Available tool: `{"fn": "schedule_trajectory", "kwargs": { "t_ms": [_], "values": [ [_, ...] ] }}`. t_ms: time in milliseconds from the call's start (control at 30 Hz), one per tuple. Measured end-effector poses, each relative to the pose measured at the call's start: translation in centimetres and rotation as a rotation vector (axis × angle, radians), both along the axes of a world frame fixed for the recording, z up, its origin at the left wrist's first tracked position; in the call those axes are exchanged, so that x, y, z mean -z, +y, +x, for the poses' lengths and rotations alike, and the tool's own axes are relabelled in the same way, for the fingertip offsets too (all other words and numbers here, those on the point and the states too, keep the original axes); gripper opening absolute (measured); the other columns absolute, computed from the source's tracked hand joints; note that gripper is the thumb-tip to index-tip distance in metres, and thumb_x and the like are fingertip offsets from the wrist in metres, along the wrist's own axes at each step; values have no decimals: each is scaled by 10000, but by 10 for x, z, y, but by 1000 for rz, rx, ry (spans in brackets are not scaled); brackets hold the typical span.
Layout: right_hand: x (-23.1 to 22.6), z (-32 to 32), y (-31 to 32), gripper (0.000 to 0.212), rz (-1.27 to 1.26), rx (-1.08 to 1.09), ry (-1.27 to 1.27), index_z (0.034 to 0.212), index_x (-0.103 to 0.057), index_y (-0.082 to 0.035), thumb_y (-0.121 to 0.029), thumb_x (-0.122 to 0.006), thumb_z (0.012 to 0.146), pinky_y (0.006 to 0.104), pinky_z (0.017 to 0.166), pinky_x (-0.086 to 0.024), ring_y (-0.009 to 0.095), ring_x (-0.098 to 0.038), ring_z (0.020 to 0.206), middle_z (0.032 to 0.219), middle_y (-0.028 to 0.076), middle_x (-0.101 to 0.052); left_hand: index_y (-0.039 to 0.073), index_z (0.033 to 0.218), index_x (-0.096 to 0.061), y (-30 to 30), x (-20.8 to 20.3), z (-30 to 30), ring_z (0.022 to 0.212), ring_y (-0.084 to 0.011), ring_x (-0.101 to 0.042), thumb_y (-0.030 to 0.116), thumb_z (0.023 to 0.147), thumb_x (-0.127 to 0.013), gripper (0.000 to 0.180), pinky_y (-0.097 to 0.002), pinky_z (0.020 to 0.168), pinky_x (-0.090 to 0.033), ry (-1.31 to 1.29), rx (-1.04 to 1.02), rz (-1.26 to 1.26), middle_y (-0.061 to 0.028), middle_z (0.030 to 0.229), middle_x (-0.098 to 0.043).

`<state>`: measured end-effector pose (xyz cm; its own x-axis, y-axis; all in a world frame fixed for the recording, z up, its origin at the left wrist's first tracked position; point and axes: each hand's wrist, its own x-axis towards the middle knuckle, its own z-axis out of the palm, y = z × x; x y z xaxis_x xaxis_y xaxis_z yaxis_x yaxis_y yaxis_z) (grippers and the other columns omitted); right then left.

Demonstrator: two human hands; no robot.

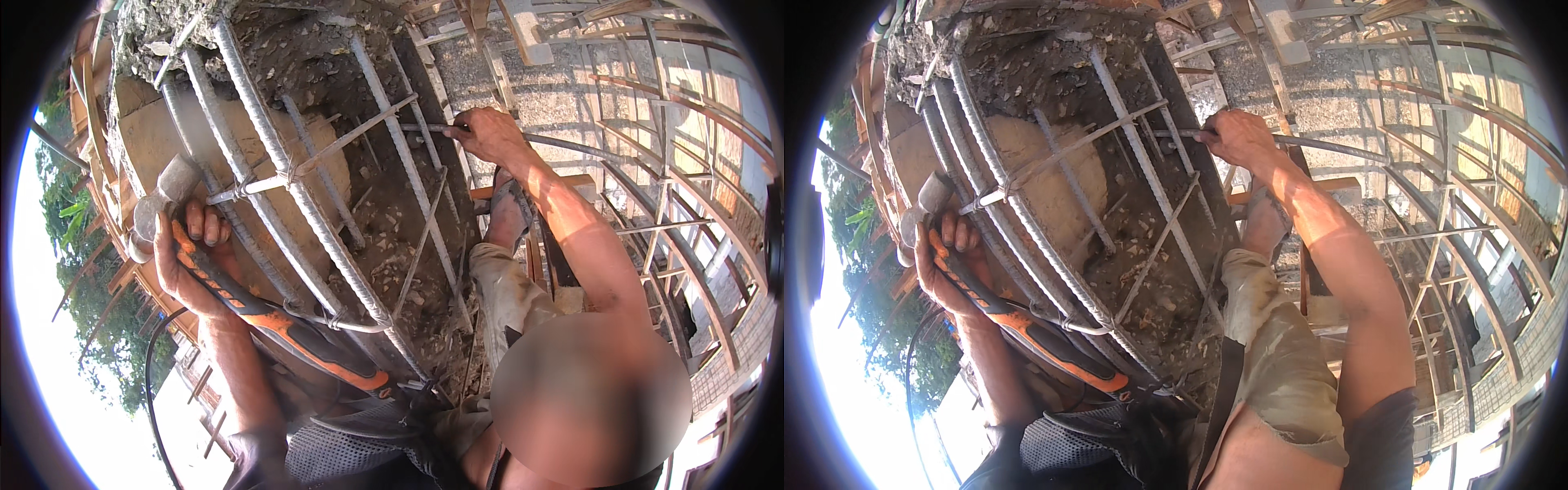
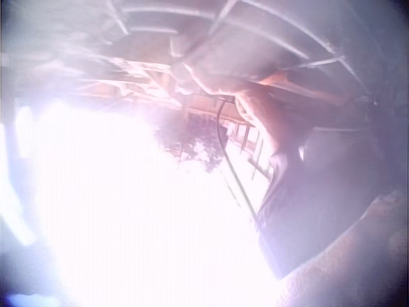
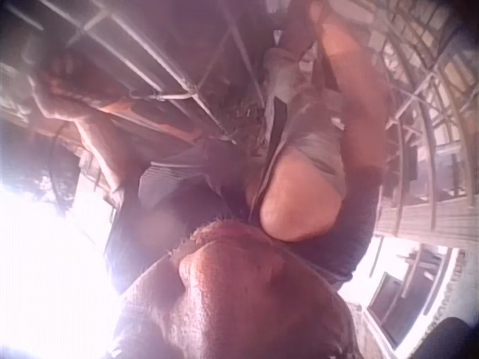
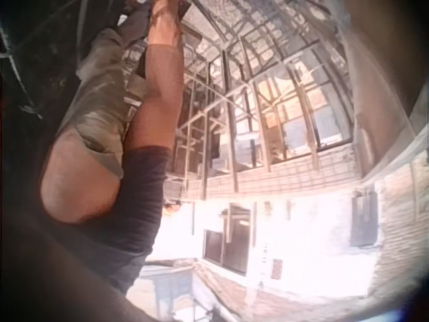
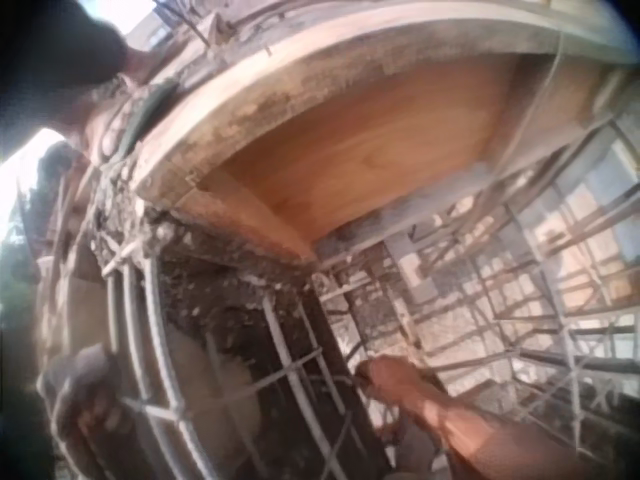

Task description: The person uses a hammer and a metal rod to secure or adjust rebar within a concrete form on a construction site.

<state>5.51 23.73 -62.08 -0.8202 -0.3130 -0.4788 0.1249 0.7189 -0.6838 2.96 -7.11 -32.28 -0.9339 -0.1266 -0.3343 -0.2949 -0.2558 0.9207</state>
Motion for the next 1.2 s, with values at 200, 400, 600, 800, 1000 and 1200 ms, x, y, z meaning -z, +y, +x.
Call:
{"fn": "schedule_trajectory", "kwargs": {
  "t_ms": [200, 400, 600, 800, 1000, 1200],
  "values": [
    [1, 9, 14, 365, 82, 185, -52, 980, -759, -131, -467, -627, 921, 455, 743, -518, 344, -685, 807, 793, 143, -707, 41, 1135, -517, 1, -1, 1, 721, -134, -394, 297, 1036, -471, 277, -288, 673, -358, -2, -44, -43, -24, 811, -401],
    [24, 58, 127, 289, 56, 743, -49, 957, -727, -62, -346, -716, 907, 359, 569, -462, 188, -634, 616, 684, 106, -667, 44, 1136, -516, 5, 3, 1, 719, -136, -393, 296, 1034, -474, 275, -288, 670, -358, -19, -43, 3, -27, 819, -406],
    [-46, 27, 88, 255, 130, 296, 210, 898, -683, 9, -242, -666, 934, 440, 613, -500, 359, -627, 612, 673, 193, -639, 49, 1142, -521, -5, -1, 2, 718, -137, -388, 295, 1032, -478, 273, -287, 673, -356, 6, -20, -5, -28, 820, -407],
    [-24, -22, 68, 300, -26, 198, 459, 927, -685, 13, -283, -634, 936, 466, 637, -502, 398, -638, 675, 736, 229, -641, 49, 1139, -524, 7, 5, -3, 713, -131, -392, 294, 1031, -478, 271, -285, 675, -359, 12, 12, 29, -21, 816, -408],
    [-88, -52, 80, 360, 139, 1, 170, 805, -667, 21, -312, -640, 940, 488, 708, -496, 362, -660, 744, 715, 195, -633, 38, 1146, -520, 0, -4, 2, 709, -125, -392, 289, 1032, -478, 279, -283, 674, -361, -1, -19, -34, -18, 807, -409],
    [-59, -60, 60, 350, 120, -116, 223, 962, -759, -68, -394, -635, 940, 488, 746, -508, 369, -678, 790, 741, 189, -675, 42, 1124, -513, 4, -2, 0, 712, -124, -389, 287, 1032, -475, 265, -283, 671, -355, -2, -22, -10, -20, 809, -406]
  ]
}}
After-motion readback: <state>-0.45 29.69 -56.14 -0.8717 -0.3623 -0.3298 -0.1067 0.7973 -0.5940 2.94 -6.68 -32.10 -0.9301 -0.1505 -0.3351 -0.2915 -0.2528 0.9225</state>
